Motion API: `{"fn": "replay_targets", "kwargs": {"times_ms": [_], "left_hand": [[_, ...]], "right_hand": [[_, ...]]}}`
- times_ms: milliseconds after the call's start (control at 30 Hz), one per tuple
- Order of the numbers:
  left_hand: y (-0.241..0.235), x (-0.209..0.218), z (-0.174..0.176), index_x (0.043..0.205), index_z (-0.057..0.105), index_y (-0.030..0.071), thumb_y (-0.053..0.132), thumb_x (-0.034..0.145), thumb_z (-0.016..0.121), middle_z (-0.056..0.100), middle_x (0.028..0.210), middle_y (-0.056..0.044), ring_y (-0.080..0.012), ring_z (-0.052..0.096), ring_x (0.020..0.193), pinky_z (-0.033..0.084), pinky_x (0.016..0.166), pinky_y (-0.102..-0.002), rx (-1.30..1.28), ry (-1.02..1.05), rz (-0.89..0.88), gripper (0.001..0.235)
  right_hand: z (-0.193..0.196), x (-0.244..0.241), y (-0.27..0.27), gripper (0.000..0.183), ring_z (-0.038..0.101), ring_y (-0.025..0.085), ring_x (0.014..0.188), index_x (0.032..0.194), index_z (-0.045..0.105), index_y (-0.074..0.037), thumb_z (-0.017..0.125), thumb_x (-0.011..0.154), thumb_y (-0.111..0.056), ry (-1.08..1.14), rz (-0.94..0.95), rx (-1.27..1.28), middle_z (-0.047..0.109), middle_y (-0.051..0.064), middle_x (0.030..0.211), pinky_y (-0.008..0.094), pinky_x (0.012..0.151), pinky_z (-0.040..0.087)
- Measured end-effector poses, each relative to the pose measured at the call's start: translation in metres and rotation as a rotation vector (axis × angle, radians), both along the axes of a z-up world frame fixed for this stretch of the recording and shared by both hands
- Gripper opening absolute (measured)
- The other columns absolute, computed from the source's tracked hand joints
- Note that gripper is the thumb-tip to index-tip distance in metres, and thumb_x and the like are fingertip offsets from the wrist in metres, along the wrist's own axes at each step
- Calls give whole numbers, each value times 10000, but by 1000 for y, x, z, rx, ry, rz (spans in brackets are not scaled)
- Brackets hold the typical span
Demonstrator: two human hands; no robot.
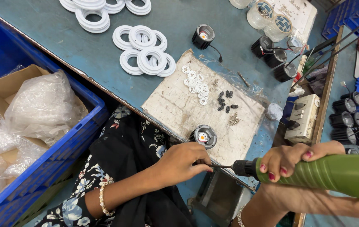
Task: The person assembles a small LED light fixture by inserting a bulb into a black heat sink, then uses a green electric screwdriver to fasten screws into the fixture. The person handles multiple small components and tools on a cluttered workbench.
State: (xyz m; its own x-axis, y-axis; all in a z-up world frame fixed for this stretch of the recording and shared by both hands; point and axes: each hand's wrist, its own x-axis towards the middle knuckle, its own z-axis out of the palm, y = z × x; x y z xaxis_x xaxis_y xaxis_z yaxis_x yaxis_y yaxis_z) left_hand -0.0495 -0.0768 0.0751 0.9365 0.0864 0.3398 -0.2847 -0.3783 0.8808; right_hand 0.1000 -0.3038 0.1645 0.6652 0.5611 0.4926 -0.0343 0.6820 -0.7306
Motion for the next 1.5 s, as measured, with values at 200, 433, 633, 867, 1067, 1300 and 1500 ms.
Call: {"fn": "replay_targets", "kwargs": {"times_ms": [200, 433, 633, 867, 1067, 1300, 1500], "left_hand": [[48, 16, -5, 1394, 470, 78, 362, 713, 908, 497, 1415, -181, -348, 481, 1351, 417, 1111, -433, 32, -132, -93, 858], [77, 57, -35, 1587, 252, 125, 158, 725, 828, 499, 1495, -136, -324, 500, 1399, 408, 1169, -412, -18, 133, -389, 1038], [55, 49, -55, 1416, 483, 149, 235, 713, 904, 565, 1348, -101, -300, 582, 1265, 475, 1087, -393, 54, -47, -263, 824], [34, 21, -62, 1197, 679, 139, 301, 764, 880, 580, 1301, -139, -332, 600, 1183, 521, 996, -399, 119, -274, -65, 504], [37, 22, -62, 1207, 698, 150, 327, 792, 839, 605, 1320, -141, -334, 626, 1169, 532, 968, -401, 200, -309, -75, 472], [48, 33, -62, 1185, 691, 125, 369, 843, 810, 596, 1308, -173, -340, 641, 1123, 542, 924, -406, 358, -421, -158, 437], [54, 43, -60, 1156, 678, 116, 377, 859, 806, 597, 1300, -170, -339, 641, 1114, 541, 905, -407, 373, -451, -243, 415]], "right_hand": [[-2, -5, 0, 1047, 518, 291, 571, 1034, 482, 65, 227, 826, -930, -19, -46, 33, 554, 224, 731, 430, 536, 491], [7, -3, 2, 1018, 572, 281, 489, 1004, 487, 30, 230, 796, -934, -47, -74, -8, 554, 194, 674, 422, 476, 509], [4, -6, -1, 993, 557, 272, 483, 994, 474, 28, 216, 819, -915, -47, -124, 0, 535, 196, 675, 419, 471, 498], [-5, -3, -1, 1015, 503, 298, 490, 987, 432, 57, 160, 817, -906, 8, -127, 71, 469, 195, 655, 434, 478, 456], [-7, 2, -4, 1008, 501, 276, 479, 1005, 428, 28, 175, 781, -922, 0, -94, 44, 472, 184, 653, 407, 478, 455], [-7, 4, -5, 1001, 483, 277, 495, 1026, 419, 31, 172, 798, -911, -15, -112, 25, 471, 184, 678, 409, 495, 453], [-9, 5, 0, 1019, 477, 272, 501, 1037, 420, 31, 154, 772, -916, -64, -139, 40, 466, 177, 679, 408, 493, 459]]}}
